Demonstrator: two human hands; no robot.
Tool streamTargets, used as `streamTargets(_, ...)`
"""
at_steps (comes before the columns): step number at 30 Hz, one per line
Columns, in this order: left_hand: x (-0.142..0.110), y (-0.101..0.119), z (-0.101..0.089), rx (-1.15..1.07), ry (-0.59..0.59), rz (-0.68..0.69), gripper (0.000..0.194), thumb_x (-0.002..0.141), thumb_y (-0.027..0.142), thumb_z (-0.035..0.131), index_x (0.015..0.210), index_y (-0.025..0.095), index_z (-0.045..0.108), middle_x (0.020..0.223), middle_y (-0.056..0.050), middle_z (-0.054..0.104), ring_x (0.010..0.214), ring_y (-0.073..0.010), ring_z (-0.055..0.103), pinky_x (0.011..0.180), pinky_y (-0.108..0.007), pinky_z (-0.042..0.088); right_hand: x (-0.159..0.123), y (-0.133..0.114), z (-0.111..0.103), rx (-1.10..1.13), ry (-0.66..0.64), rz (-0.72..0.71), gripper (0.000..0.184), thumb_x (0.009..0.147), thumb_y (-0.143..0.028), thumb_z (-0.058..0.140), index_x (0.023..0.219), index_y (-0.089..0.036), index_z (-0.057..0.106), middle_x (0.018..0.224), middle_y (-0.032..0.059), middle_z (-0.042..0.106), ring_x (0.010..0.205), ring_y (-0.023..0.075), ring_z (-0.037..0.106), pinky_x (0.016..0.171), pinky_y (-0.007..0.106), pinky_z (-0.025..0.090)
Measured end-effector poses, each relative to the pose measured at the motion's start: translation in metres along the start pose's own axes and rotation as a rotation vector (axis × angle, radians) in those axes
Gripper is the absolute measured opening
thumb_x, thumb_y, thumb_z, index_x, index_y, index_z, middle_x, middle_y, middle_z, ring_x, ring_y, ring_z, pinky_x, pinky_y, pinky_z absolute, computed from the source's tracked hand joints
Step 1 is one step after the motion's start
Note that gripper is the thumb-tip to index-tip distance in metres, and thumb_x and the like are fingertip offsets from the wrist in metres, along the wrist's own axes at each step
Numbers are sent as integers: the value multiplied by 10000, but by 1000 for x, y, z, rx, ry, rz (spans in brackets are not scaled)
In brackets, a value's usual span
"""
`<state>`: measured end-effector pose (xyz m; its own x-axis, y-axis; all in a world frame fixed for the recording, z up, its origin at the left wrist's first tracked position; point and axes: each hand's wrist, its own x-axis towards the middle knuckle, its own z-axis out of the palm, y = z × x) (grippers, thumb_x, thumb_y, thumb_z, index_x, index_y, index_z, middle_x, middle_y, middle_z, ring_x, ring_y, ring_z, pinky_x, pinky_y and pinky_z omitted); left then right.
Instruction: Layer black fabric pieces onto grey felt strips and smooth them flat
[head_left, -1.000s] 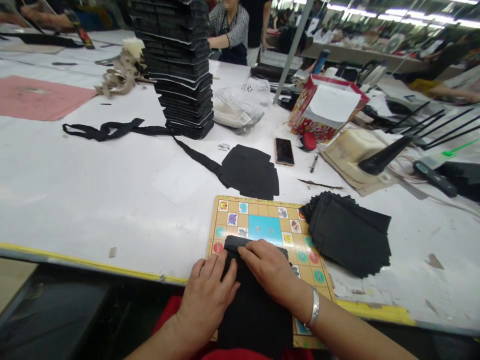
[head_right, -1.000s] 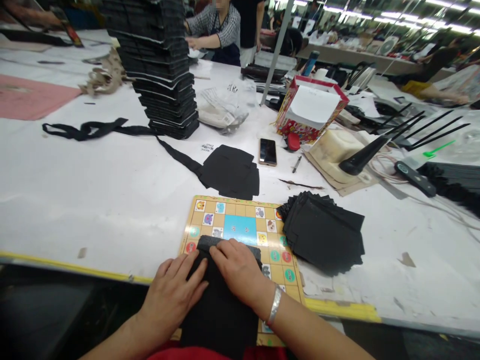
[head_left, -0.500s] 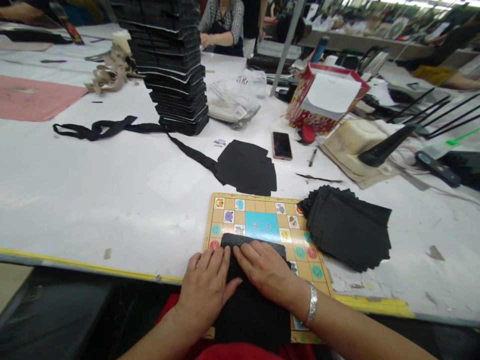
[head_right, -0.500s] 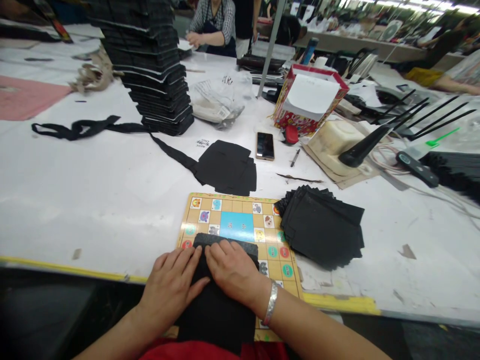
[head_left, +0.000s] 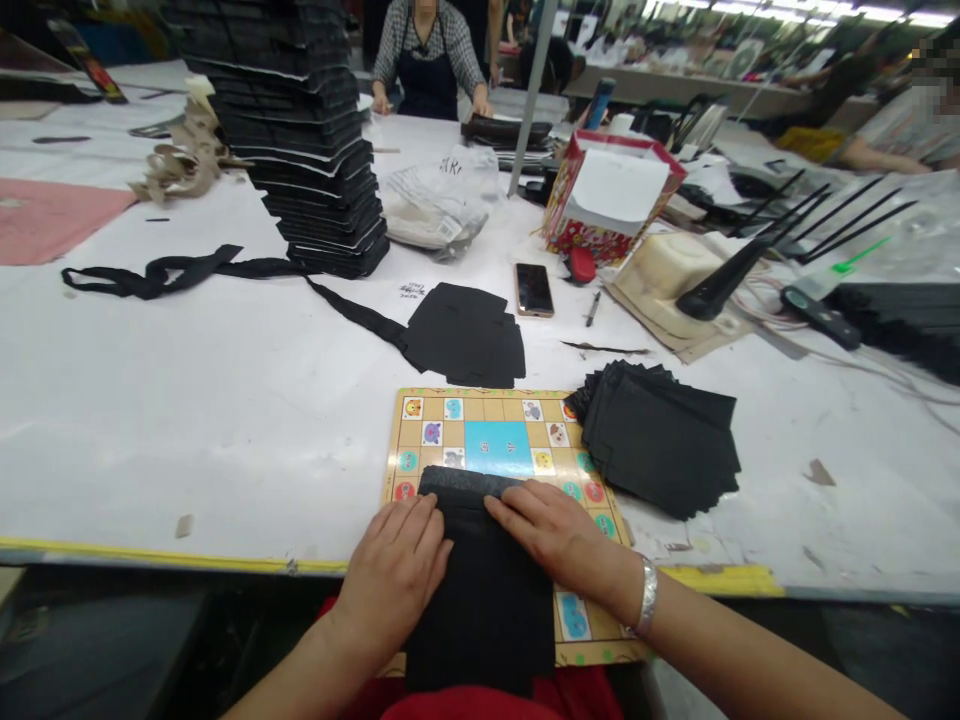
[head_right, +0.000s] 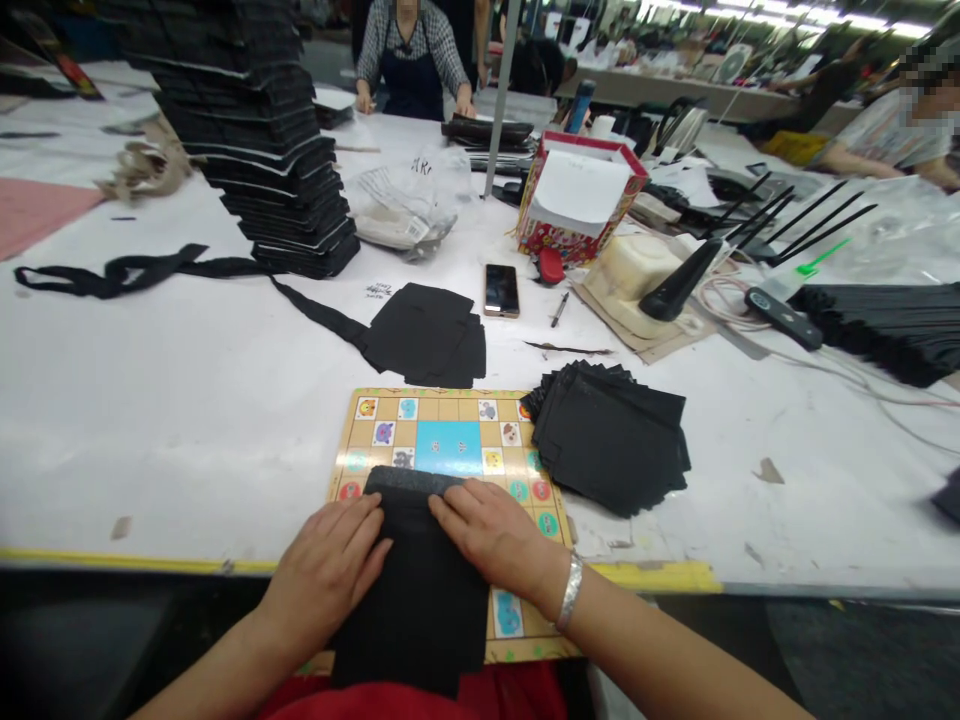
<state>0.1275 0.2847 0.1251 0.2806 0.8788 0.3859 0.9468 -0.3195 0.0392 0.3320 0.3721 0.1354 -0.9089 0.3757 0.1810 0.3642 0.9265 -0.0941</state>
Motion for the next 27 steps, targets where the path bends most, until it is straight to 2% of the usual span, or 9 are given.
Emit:
streamTargets(4, 3, 2, -4, 70, -29, 39, 273, 870, 258, 457, 1042, 105, 605, 1032, -120, 645, 967, -225, 572, 894, -373, 415, -22, 9, -5, 5, 31, 4, 306, 921, -94, 335, 1152, -98, 535, 882, 102, 596, 789, 181, 504, 695, 315, 461)
streamTargets(6, 4, 5, -5, 110, -85, 45, 373, 866, 323, 479, 1145, 91, 567, 1054, -132, 637, 992, -246, 560, 909, -390, 400, -26, 9, -6, 6, 32, 0, 301, 926, -106, 331, 1141, -95, 542, 874, 99, 595, 780, 179, 504, 693, 312, 463)
streamTargets(9, 4, 10, -7, 154, -186, 53, 512, 840, 460, 492, 1235, 136, 522, 1104, -138, 617, 1021, -277, 541, 903, -415, 391, -27, 9, -7, -2, 11, -15, 298, 924, -111, 338, 1138, -79, 543, 866, 98, 590, 768, 182, 501, 688, 312, 460)
streamTargets(15, 8, 12, -10, 211, -276, 93, 607, 792, 568, 500, 1268, 190, 500, 1103, -139, 608, 1018, -290, 524, 873, -433, 388, -24, 8, -10, -26, -101, -40, 276, 904, -115, 388, 1133, -75, 538, 875, 97, 580, 756, 186, 488, 665, 322, 441)
streamTargets(19, 9, 11, -12, 210, -305, 92, 644, 773, 582, 517, 1275, 179, 492, 1095, -144, 605, 1019, -296, 517, 889, -445, 379, -43, 14, -18, -68, -144, -58, 314, 896, -98, 375, 1176, -52, 509, 905, 114, 581, 786, 200, 488, 683, 345, 440)
streamTargets(23, 8, 11, -11, 174, -294, 77, 650, 761, 585, 531, 1274, 188, 493, 1103, -137, 604, 1024, -292, 514, 902, -438, 376, -67, 17, -30, -136, -90, 46, 294, 888, -70, 359, 1108, -64, 553, 916, 125, 587, 816, 213, 495, 726, 369, 423)
streamTargets(25, 7, 12, -10, 160, -283, 64, 655, 755, 584, 539, 1277, 190, 491, 1111, -140, 600, 1027, -297, 514, 898, -439, 378, -62, 10, -30, -142, -28, 108, 283, 891, -77, 364, 1092, -68, 563, 909, 124, 589, 822, 218, 498, 723, 367, 413)
streamTargets(27, 5, 13, -8, 153, -273, 46, 656, 749, 578, 553, 1274, 188, 495, 1114, -145, 599, 1029, -305, 516, 895, -445, 379, -42, -4, -22, -108, 16, 132, 301, 897, -101, 374, 1150, -65, 532, 937, 127, 586, 846, 222, 499, 724, 365, 406)
